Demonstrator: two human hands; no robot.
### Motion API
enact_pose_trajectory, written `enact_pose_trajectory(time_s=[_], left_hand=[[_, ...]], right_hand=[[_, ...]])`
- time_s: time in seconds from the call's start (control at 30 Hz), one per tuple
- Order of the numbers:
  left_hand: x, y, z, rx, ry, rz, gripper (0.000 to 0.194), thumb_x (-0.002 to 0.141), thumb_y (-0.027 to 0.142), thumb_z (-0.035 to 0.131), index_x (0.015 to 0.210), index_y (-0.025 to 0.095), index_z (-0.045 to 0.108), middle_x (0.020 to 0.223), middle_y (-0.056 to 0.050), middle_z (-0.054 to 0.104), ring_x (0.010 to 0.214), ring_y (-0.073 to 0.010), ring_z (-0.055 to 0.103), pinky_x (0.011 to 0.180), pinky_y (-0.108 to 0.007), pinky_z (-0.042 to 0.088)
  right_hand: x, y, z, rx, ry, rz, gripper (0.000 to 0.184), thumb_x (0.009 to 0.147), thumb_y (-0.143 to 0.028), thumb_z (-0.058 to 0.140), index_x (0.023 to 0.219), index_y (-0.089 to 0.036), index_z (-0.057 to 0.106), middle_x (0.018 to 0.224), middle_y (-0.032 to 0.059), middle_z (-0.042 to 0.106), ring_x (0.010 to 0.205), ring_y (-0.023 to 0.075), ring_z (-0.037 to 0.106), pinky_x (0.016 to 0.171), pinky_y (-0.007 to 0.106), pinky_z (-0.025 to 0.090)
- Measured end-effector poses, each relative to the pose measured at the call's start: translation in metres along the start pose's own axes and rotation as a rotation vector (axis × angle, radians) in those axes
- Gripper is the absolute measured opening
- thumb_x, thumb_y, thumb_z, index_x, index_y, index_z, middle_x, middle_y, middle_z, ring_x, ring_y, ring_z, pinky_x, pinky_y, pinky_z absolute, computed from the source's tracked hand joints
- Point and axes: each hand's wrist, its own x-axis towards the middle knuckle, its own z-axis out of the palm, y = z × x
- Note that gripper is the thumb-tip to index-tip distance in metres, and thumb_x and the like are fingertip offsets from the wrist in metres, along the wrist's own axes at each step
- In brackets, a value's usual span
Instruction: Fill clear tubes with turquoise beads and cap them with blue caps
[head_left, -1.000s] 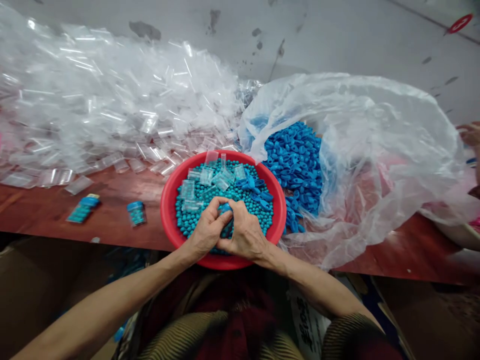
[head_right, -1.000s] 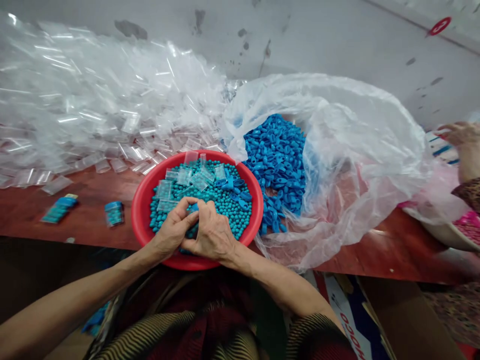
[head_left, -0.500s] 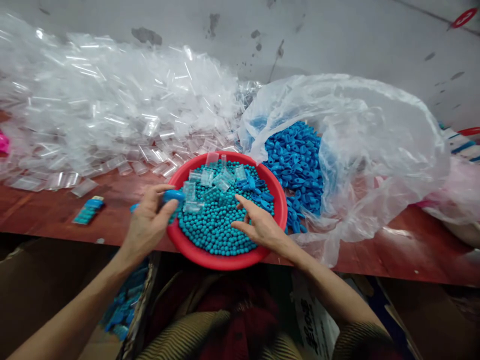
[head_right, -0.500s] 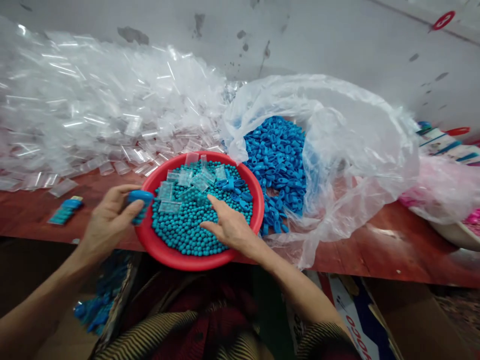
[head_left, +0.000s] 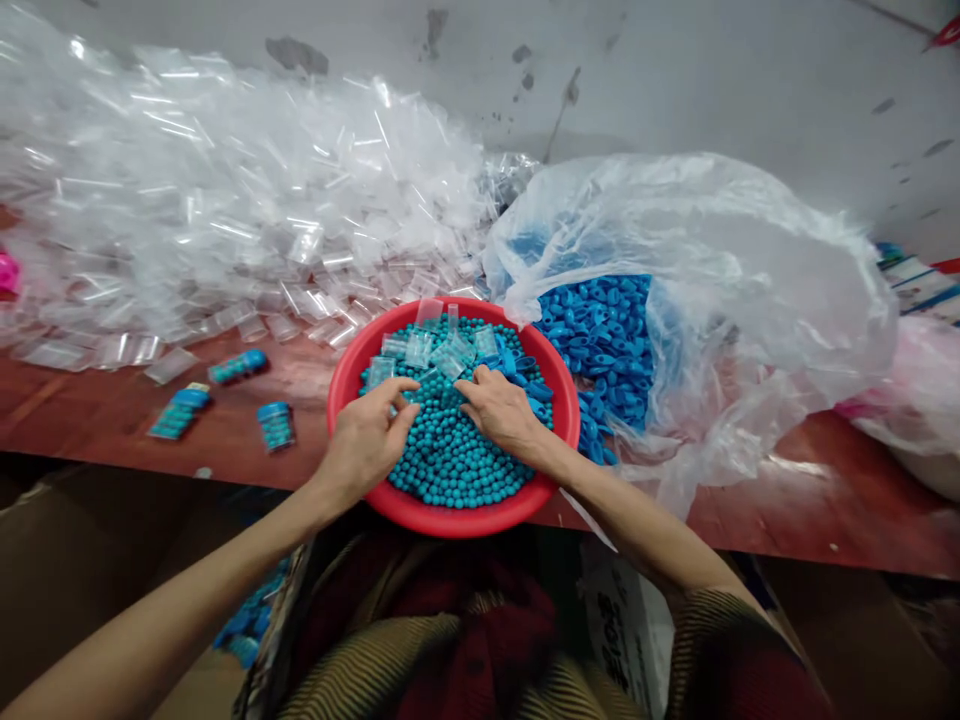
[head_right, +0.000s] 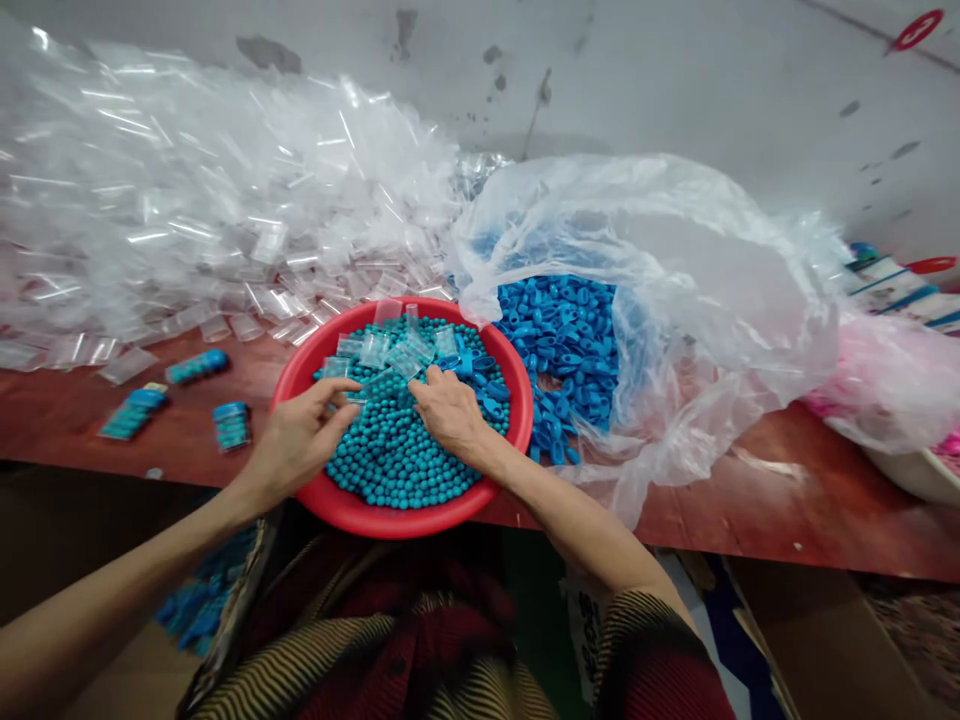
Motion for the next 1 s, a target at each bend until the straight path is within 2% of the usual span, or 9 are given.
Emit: enact_pose_trajectory(time_s=[0.2, 0.3, 0.4, 0.5, 0.57, 0.63, 0.73, 0.83, 1.0], left_hand=[[0.016, -0.007, 0.026, 0.009, -0.175, -0.024, 0.031, 0.08, 0.027, 0.051, 0.108, 0.015, 0.058, 0.08, -0.003, 0.061, 0.07, -0.0184, 0.057, 0.072, -0.032, 0.044], [0.015, -0.01, 0.032, 0.052, -0.185, 0.033, 0.033, 0.079, 0.024, 0.053, 0.111, 0.017, 0.057, 0.093, -0.007, 0.062, 0.084, -0.022, 0.059, 0.081, -0.036, 0.045], [0.015, -0.007, 0.037, 0.11, -0.188, 0.082, 0.034, 0.08, 0.025, 0.052, 0.114, 0.02, 0.056, 0.103, -0.009, 0.06, 0.091, -0.0237, 0.059, 0.084, -0.037, 0.045], [0.018, -0.004, 0.039, 0.089, -0.273, 0.103, 0.025, 0.082, 0.025, 0.048, 0.104, 0.02, 0.06, 0.095, -0.007, 0.061, 0.088, -0.0225, 0.058, 0.082, -0.035, 0.044], [0.02, -0.004, 0.039, 0.007, -0.345, 0.081, 0.019, 0.083, 0.026, 0.045, 0.093, 0.019, 0.059, 0.085, -0.004, 0.061, 0.082, -0.0206, 0.057, 0.078, -0.033, 0.043], [0.02, -0.006, 0.039, -0.078, -0.408, 0.03, 0.017, 0.082, 0.029, 0.044, 0.086, 0.019, 0.057, 0.073, -0.001, 0.058, 0.072, -0.0183, 0.054, 0.071, -0.031, 0.042], [0.019, -0.007, 0.04, -0.155, -0.462, -0.004, 0.015, 0.079, 0.03, 0.046, 0.081, 0.019, 0.057, 0.067, 0.002, 0.055, 0.068, -0.0161, 0.051, 0.066, -0.028, 0.041], [0.016, -0.005, 0.042, -0.197, -0.45, -0.053, 0.013, 0.076, 0.03, 0.049, 0.08, 0.019, 0.057, 0.065, 0.003, 0.053, 0.064, -0.0144, 0.049, 0.061, -0.026, 0.04], [0.016, 0.002, 0.042, -0.401, -0.475, -0.331, 0.019, 0.073, 0.036, 0.054, 0.082, 0.018, 0.052, 0.062, 0.005, 0.047, 0.053, -0.0114, 0.048, 0.044, -0.021, 0.038]], right_hand=[[-0.009, 0.0, 0.009, -0.086, 0.004, -0.021, 0.025, 0.094, -0.02, 0.036, 0.099, -0.021, 0.06, 0.097, 0.0078, 0.056, 0.084, 0.0199, 0.051, 0.06, 0.027, 0.035], [-0.012, 0.0, 0.009, -0.043, 0.0, -0.062, 0.026, 0.095, -0.022, 0.034, 0.099, -0.021, 0.06, 0.095, 0.0063, 0.057, 0.078, 0.0174, 0.051, 0.056, 0.026, 0.03], [-0.015, 0.0, 0.007, 0.106, 0.048, -0.066, 0.026, 0.095, -0.026, 0.036, 0.095, -0.02, 0.061, 0.091, 0.0048, 0.058, 0.076, 0.0146, 0.052, 0.057, 0.024, 0.031], [-0.02, 0.003, 0.006, 0.335, 0.108, -0.062, 0.021, 0.094, -0.025, 0.042, 0.093, -0.019, 0.061, 0.089, 0.0025, 0.059, 0.078, 0.0124, 0.053, 0.065, 0.022, 0.036], [-0.024, 0.005, 0.008, 0.421, 0.104, -0.086, 0.018, 0.092, -0.025, 0.046, 0.102, -0.02, 0.06, 0.091, 0.0021, 0.06, 0.082, 0.0124, 0.055, 0.07, 0.023, 0.037], [-0.028, 0.008, 0.009, 0.435, 0.059, -0.111, 0.022, 0.091, -0.028, 0.049, 0.11, -0.022, 0.058, 0.092, 0.0019, 0.061, 0.083, 0.0131, 0.056, 0.071, 0.023, 0.037], [-0.034, 0.01, 0.009, 0.442, -0.038, -0.135, 0.017, 0.091, -0.027, 0.05, 0.104, -0.021, 0.057, 0.087, 0.0003, 0.062, 0.081, 0.0126, 0.057, 0.07, 0.023, 0.037], [-0.041, 0.011, 0.002, 0.309, -0.125, -0.096, 0.014, 0.092, -0.024, 0.044, 0.096, -0.02, 0.057, 0.086, 0.0013, 0.064, 0.077, 0.0133, 0.058, 0.064, 0.023, 0.036], [-0.05, 0.025, -0.013, -0.099, -0.163, 0.147, 0.022, 0.093, -0.024, 0.038, 0.102, -0.019, 0.057, 0.096, 0.0092, 0.065, 0.082, 0.0205, 0.063, 0.06, 0.026, 0.038]])
